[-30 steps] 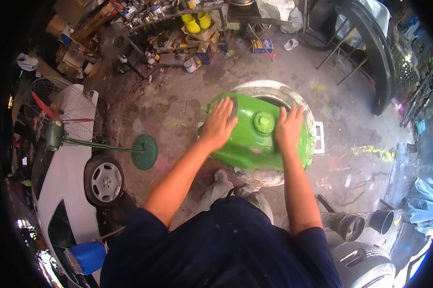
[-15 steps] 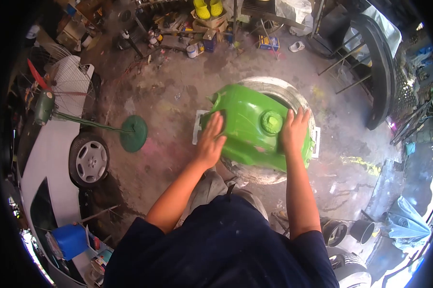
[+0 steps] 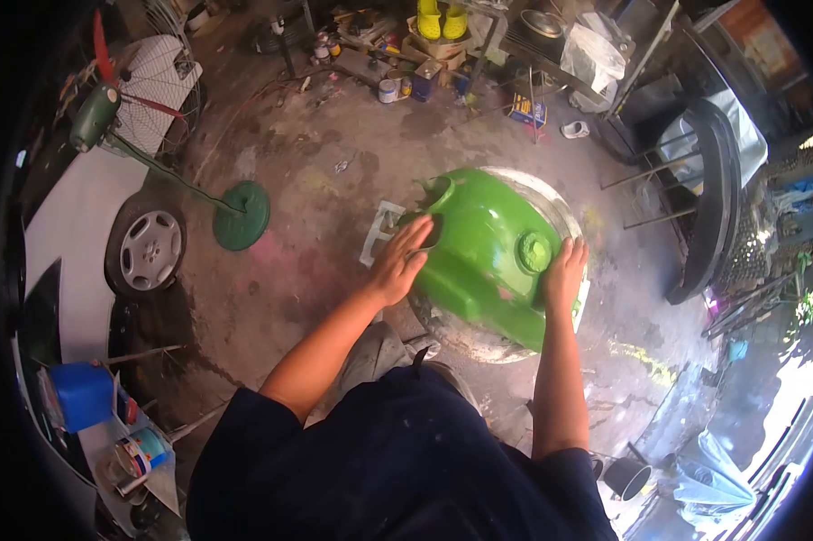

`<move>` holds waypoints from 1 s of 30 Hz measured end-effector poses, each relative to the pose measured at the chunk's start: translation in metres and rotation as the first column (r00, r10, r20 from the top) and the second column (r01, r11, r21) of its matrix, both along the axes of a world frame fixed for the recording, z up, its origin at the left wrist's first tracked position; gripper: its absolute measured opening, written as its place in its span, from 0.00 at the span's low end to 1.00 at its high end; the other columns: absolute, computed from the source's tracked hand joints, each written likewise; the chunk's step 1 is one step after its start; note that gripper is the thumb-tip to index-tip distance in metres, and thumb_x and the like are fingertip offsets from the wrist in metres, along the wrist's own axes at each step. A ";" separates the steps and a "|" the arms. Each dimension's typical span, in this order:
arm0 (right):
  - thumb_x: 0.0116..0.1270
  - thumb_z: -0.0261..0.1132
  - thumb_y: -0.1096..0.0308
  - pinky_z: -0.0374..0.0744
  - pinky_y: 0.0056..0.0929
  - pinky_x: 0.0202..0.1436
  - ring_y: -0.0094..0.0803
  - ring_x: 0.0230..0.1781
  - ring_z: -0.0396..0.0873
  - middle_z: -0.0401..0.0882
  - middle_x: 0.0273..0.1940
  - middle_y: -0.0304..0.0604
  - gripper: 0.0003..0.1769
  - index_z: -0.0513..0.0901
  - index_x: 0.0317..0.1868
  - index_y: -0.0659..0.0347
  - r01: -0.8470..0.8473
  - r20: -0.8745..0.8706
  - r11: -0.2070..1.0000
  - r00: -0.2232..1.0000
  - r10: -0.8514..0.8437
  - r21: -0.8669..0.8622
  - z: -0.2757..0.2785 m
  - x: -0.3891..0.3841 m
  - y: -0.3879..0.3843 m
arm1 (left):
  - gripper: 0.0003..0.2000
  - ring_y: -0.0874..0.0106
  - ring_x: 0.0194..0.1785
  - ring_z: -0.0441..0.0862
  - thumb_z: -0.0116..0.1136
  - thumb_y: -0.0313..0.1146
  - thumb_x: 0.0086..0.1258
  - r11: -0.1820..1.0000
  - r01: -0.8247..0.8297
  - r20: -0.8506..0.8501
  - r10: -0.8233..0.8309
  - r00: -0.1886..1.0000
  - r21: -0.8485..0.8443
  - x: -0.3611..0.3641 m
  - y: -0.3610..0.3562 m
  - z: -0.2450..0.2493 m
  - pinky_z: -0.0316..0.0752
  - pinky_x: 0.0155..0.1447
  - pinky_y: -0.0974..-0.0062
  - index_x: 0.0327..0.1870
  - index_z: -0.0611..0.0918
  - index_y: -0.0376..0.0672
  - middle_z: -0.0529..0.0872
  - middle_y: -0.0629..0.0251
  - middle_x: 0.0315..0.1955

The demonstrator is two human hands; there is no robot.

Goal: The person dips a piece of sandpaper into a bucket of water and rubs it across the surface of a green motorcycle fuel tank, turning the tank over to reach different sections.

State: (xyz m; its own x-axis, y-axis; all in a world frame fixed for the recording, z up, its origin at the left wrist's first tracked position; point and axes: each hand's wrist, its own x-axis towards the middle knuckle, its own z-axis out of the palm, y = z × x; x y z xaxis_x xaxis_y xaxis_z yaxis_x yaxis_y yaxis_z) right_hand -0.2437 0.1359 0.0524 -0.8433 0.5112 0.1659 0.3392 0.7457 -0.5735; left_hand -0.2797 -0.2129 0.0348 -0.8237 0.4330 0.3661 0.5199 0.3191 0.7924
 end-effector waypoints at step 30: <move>0.84 0.42 0.45 0.57 0.47 0.81 0.60 0.79 0.56 0.58 0.77 0.68 0.38 0.65 0.74 0.74 0.050 0.007 0.991 0.999 -0.049 -0.128 0.005 -0.005 -0.001 | 0.28 0.50 0.81 0.58 0.39 0.47 0.85 0.987 -0.150 -0.032 0.151 0.988 0.056 0.013 0.043 0.010 0.51 0.83 0.58 0.76 0.67 0.35 0.63 0.50 0.79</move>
